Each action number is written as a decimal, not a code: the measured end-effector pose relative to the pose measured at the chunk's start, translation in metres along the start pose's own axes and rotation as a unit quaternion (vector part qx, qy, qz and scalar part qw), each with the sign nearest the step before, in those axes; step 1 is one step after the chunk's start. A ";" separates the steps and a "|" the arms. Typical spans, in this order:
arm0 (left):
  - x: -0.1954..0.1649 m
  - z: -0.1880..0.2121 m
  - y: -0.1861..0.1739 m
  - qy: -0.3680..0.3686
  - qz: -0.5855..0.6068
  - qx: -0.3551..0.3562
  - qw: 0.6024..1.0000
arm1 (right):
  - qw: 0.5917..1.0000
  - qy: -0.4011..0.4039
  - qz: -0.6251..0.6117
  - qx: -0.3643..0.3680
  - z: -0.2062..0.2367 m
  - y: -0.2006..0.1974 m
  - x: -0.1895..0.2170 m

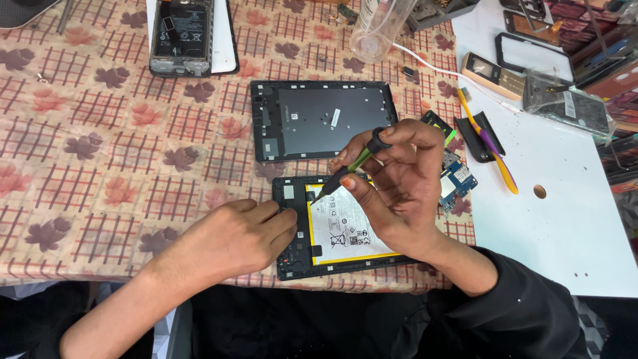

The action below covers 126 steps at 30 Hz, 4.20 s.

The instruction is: The person uses a screwdriver to remove screws from the back casing of a disassembled tablet. They then use a plastic pry tool to separate the casing from the main body. The person continues to remove screws and pry open the casing.

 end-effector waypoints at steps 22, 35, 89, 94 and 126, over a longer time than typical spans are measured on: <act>0.030 -0.008 0.015 -0.129 0.189 0.128 0.965 | 1.000 0.004 0.016 0.025 0.001 0.009 -0.007; 0.058 -0.014 0.032 -0.173 0.371 0.145 0.901 | 0.995 -0.020 0.038 0.089 0.011 0.029 -0.032; 0.059 -0.011 0.044 -0.170 0.363 0.144 0.905 | 0.973 0.043 0.034 0.223 0.000 0.047 -0.018; 0.059 -0.018 0.046 -0.162 0.346 0.181 0.906 | 0.983 0.043 0.016 0.179 0.003 0.041 -0.027; 0.037 -0.035 0.005 -0.093 -0.199 0.039 0.975 | 0.989 -0.002 0.048 -0.141 -0.025 -0.052 0.021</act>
Point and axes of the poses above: each hand's wrist, its own z-axis away from the middle knuckle, its own y-axis out of the palm, x = y × z, the point moved 7 cm from there along -z, towards the middle knuckle, and after that the axes turned 9 degrees about -z, right-handed, at the moved point
